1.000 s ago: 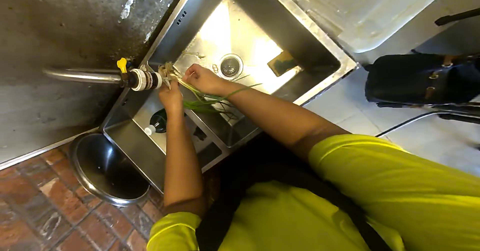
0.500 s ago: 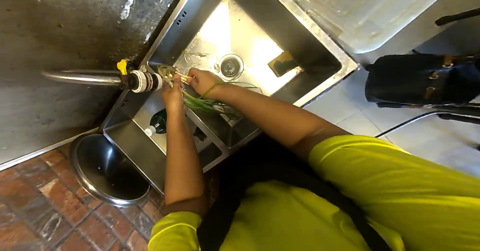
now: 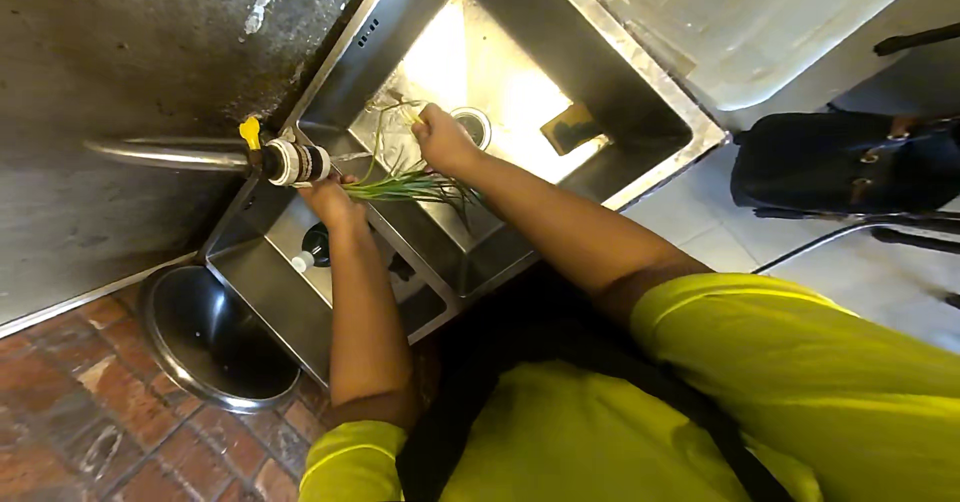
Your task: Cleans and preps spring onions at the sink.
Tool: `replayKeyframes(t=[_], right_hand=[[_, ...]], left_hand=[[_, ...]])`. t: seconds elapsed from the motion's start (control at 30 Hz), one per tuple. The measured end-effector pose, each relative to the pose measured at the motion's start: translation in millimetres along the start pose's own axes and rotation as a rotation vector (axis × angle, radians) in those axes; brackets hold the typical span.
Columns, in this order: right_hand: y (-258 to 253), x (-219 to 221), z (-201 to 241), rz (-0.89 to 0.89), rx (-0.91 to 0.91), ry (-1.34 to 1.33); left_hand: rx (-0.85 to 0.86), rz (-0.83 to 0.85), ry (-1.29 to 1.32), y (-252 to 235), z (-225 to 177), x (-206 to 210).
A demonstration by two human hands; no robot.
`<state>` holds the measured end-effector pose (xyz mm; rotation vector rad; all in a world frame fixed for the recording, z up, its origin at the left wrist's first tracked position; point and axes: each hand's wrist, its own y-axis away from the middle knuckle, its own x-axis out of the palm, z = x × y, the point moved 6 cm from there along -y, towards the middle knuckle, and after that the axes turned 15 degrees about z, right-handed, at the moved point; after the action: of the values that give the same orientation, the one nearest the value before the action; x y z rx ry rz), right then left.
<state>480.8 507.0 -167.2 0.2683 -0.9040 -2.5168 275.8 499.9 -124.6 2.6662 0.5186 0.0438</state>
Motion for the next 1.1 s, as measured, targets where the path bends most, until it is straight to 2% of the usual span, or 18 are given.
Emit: replayKeyframes(t=[0.17,0.23,0.4,0.6,0.73,0.8,0.87,0.93,1.0,1.1], right_hand=[[-6.9,11.5,4.6,0.086,-0.083,-0.049],[-6.0,18.5,13.0,0.113,-0.138,-0.021],[-6.9,26.6,17.5,0.158,-0.217,0.06],[8.9,20.5,22.9,0.193,-0.124,0.151],[5.3,19.9,15.3,0.145,-0.164,0.112],[4.4,20.1,23.7,0.127,-0.202,0.055],[2.7,21.0,34.1,0.122,-0.262,0.015],[-1.2,22.0,41.1,0.13,-0.327,0.0],[-4.0,23.3,44.4,0.147,-0.347,-0.014],[-2.5,23.6,42.2,0.173,-0.285,-0.012]], left_hand=[[-0.31,0.285,-0.024,0.3,20.8,23.6],[-0.307,0.36,-0.052,-0.5,25.4,32.8],[-0.231,0.253,-0.201,-2.5,18.8,33.9],[-0.059,0.088,-0.215,-11.6,2.9,17.9],[0.091,0.141,-0.21,-17.6,-12.2,11.3],[0.051,0.169,-0.196,-15.5,-9.8,18.3],[-0.05,0.27,-0.141,-6.5,-3.4,30.6],[-0.082,0.337,-0.081,1.6,0.2,38.2],[-0.09,0.313,-0.054,5.0,1.3,37.0],[-0.096,0.195,-0.117,1.9,1.7,27.8]])
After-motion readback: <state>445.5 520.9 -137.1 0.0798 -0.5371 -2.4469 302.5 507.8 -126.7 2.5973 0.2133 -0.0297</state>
